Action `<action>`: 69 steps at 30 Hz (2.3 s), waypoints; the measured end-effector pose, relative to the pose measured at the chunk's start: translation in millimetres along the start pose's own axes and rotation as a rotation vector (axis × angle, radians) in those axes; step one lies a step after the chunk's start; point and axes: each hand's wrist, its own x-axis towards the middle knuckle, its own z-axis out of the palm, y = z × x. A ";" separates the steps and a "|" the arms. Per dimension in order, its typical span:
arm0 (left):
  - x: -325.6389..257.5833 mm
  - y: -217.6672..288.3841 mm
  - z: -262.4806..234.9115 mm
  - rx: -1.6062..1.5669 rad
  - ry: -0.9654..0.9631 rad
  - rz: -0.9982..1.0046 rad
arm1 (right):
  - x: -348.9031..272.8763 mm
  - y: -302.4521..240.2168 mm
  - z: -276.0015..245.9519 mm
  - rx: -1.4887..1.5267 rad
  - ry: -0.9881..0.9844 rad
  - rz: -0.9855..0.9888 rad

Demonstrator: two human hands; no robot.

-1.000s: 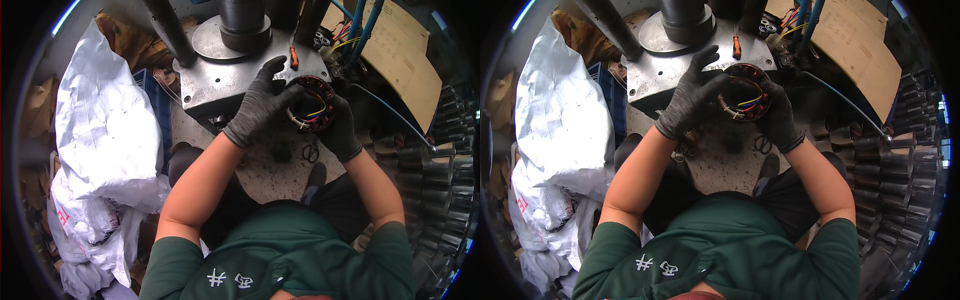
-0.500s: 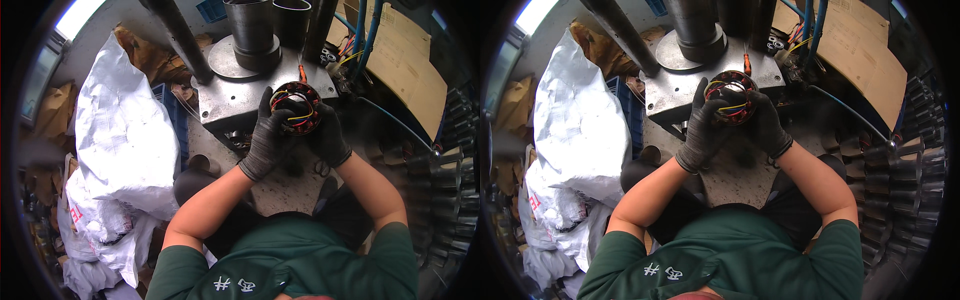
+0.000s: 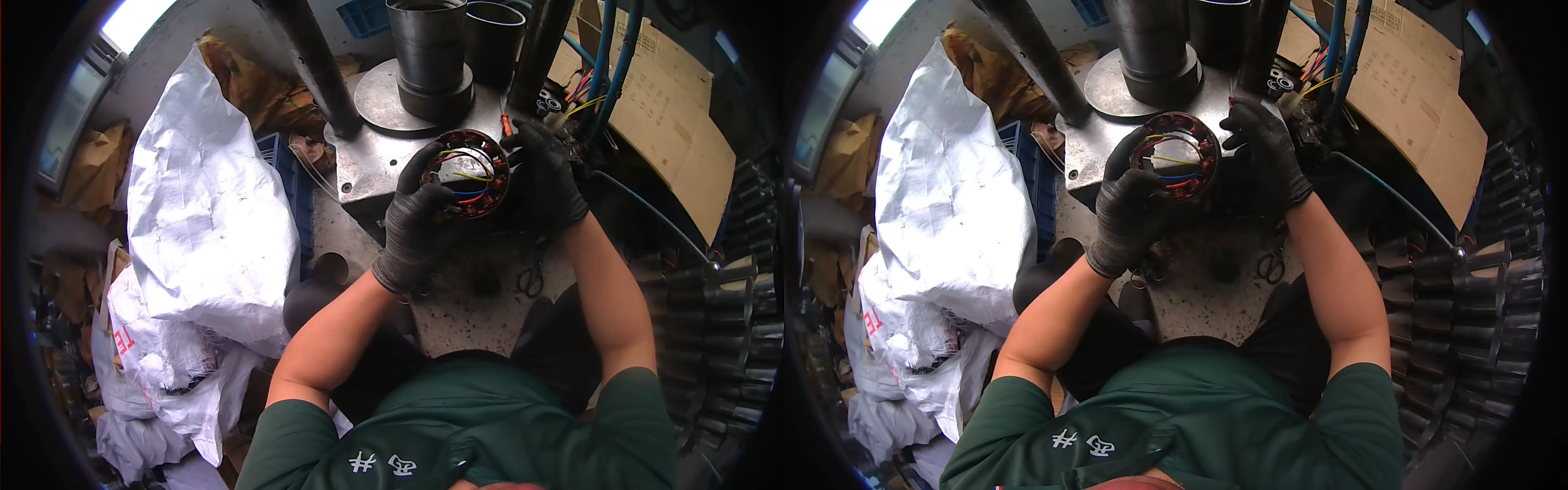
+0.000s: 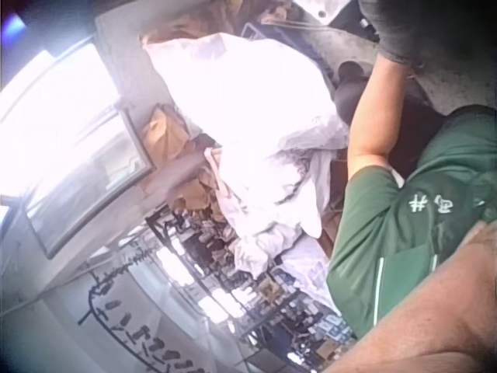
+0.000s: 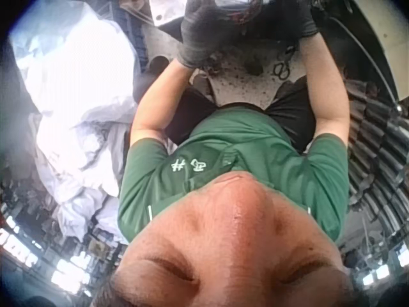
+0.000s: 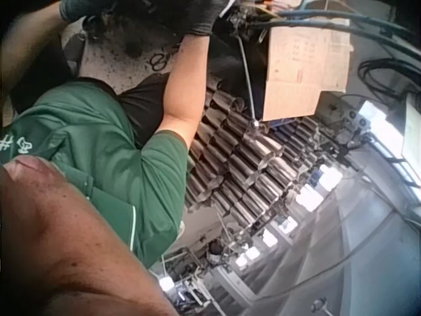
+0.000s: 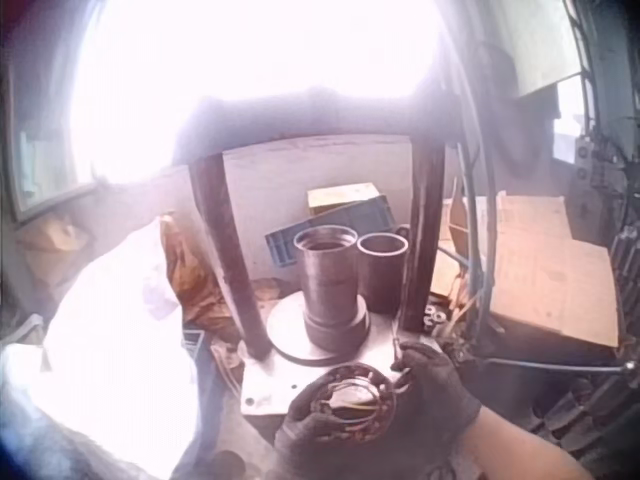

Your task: Assemble a motor stator into a metal housing using a hydraulic press and manual tools.

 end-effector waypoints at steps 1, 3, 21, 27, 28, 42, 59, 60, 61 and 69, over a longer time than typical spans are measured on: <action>1.2 2.2 -4.7 -0.001 -0.002 -0.002 | 10.7 -0.1 -8.6 -0.357 0.070 -0.139; 4.3 8.9 -10.4 0.142 -0.071 0.039 | 33.6 11.1 -22.7 -0.699 0.106 -0.426; 0.6 8.2 -8.1 -0.090 -0.135 0.084 | 8.0 -18.0 -15.1 -0.927 0.277 -0.910; 1.2 15.3 -12.4 -0.042 -0.194 0.107 | -76.3 -74.1 4.5 0.124 0.143 -0.642; 1.0 16.1 -11.1 -0.044 -0.192 0.105 | -84.3 -75.1 5.2 0.121 0.143 -0.640; 4.6 15.3 1.9 0.130 -0.338 0.434 | -131.1 -70.2 14.6 -0.487 -0.077 -0.883; 4.4 25.8 12.8 0.019 -0.349 0.381 | -134.8 -66.0 24.1 -0.765 -0.123 -1.028; 5.3 27.4 13.6 0.003 -0.340 0.378 | -135.6 -65.8 26.3 -0.746 -0.106 -1.014; 5.8 29.4 15.4 0.003 -0.341 0.378 | -136.8 -68.2 29.4 -0.745 -0.106 -1.013; 0.9 37.0 12.3 -0.160 -0.276 0.116 | -134.0 -74.3 25.1 -1.046 -0.369 -1.185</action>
